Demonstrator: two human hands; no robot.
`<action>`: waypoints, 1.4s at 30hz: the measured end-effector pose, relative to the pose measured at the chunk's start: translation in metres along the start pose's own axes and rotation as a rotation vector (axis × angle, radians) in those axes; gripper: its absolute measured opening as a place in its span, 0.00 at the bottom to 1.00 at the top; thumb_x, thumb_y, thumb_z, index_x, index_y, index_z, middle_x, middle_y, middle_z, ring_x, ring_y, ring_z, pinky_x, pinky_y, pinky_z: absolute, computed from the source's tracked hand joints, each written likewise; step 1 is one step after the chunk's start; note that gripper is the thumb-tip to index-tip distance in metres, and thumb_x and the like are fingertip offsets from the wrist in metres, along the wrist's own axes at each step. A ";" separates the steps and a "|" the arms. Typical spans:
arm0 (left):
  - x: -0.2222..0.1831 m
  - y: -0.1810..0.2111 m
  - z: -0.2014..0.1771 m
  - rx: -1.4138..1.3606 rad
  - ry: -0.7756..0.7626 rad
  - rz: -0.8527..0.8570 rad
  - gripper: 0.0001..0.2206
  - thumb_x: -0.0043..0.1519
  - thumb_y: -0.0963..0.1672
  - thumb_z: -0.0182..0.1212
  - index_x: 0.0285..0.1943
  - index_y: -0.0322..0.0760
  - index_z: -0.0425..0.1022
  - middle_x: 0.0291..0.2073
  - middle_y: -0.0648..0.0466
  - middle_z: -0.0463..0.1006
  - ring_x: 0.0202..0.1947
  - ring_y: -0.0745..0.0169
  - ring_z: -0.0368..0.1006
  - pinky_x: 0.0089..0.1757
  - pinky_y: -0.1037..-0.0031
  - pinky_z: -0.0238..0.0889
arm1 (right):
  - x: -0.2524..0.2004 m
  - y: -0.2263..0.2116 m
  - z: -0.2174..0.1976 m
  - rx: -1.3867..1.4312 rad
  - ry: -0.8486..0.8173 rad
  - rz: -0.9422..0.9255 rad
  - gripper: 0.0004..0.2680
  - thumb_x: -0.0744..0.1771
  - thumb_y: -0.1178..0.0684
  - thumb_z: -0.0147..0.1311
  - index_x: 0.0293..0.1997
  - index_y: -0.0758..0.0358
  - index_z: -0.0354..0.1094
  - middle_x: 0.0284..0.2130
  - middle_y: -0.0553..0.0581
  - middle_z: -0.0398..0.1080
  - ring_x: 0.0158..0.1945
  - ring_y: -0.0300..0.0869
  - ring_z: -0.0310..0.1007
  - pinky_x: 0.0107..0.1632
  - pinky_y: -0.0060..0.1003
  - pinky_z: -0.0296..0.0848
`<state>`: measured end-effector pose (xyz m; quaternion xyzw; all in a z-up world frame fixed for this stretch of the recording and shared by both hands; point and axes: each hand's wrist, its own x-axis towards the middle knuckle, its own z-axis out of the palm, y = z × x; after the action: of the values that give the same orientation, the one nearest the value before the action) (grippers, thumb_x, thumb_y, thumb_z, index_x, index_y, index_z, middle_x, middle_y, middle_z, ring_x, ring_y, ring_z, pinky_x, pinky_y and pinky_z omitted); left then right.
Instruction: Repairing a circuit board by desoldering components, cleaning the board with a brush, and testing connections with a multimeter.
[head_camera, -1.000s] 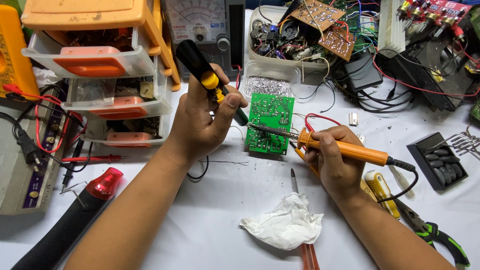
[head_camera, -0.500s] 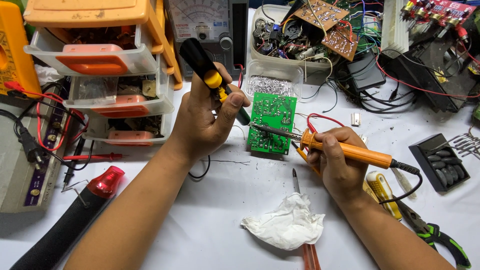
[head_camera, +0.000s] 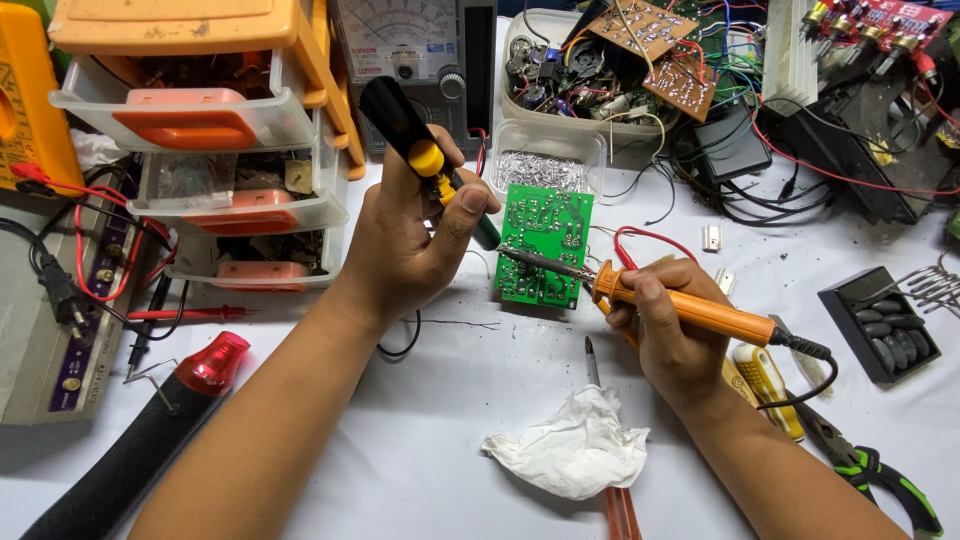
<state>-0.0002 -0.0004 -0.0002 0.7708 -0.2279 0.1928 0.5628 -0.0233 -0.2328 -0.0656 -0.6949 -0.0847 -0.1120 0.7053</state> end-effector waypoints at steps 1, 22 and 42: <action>0.000 0.000 0.000 0.000 -0.001 0.000 0.12 0.62 0.46 0.43 0.45 0.34 0.52 0.28 0.54 0.74 0.29 0.65 0.72 0.36 0.77 0.66 | 0.000 0.000 -0.001 0.000 0.001 0.000 0.07 0.64 0.54 0.44 0.30 0.67 0.61 0.25 0.59 0.63 0.18 0.41 0.66 0.21 0.26 0.68; 0.000 0.000 0.000 -0.017 -0.016 0.018 0.12 0.62 0.46 0.43 0.46 0.34 0.52 0.28 0.53 0.73 0.29 0.64 0.71 0.39 0.75 0.66 | 0.001 -0.002 0.000 0.011 0.025 0.030 0.07 0.64 0.53 0.43 0.31 0.66 0.60 0.24 0.60 0.63 0.17 0.41 0.65 0.18 0.26 0.63; -0.002 -0.005 0.002 -0.043 -0.035 0.036 0.11 0.62 0.45 0.44 0.46 0.33 0.52 0.29 0.53 0.71 0.30 0.64 0.70 0.39 0.75 0.66 | 0.001 -0.001 -0.001 0.043 0.024 0.052 0.07 0.65 0.53 0.44 0.30 0.66 0.61 0.24 0.59 0.62 0.17 0.40 0.64 0.19 0.25 0.65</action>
<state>0.0012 -0.0004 -0.0054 0.7575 -0.2555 0.1843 0.5719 -0.0228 -0.2338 -0.0642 -0.6802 -0.0606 -0.1002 0.7236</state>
